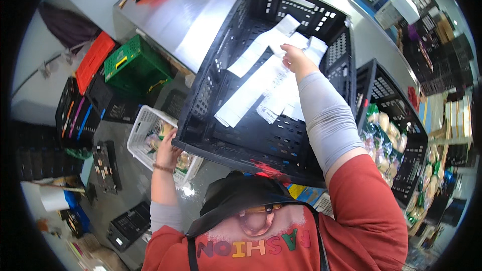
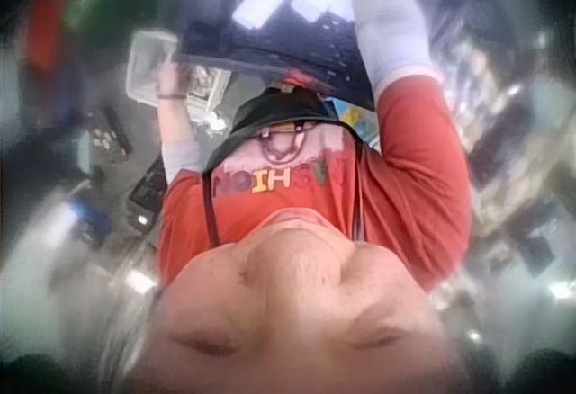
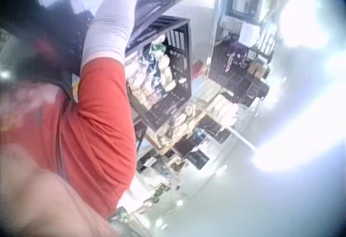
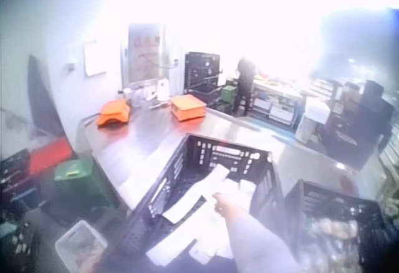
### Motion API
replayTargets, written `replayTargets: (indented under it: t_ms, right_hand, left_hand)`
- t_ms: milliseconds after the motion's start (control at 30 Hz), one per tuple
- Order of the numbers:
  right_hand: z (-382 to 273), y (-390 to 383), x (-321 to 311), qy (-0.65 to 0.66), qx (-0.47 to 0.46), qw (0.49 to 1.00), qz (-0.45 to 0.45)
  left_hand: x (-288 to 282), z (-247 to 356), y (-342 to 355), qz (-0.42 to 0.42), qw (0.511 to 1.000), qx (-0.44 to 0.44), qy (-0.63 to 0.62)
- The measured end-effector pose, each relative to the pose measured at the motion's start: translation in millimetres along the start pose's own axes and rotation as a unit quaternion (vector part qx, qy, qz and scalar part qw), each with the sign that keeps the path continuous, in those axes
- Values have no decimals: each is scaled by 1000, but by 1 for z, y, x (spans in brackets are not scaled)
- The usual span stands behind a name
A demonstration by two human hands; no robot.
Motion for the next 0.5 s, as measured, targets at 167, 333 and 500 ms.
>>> replayTargets:
  t_ms: [167,333,500]
  right_hand:
    - [26,68,-13,220,-39,974,28]
    - [-56,53,-6,194,-157,967,-53]
    - [-194,-80,-7,28,-405,914,-23]
  left_hand:
    - [-62,-37,-61,202,978,-45,-21]
    - [-57,-23,-53,191,981,-27,-29]
    - [-16,46,-20,106,978,157,89]
Point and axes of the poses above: each hand's wrist, its own y-axis towards the middle knuckle, its own x-axis out of the palm, z = x × y, the point moved 3 cm from there along y, towards the middle knuckle, and after that the axes turned 12 degrees about -z, right-handed, at the moved point
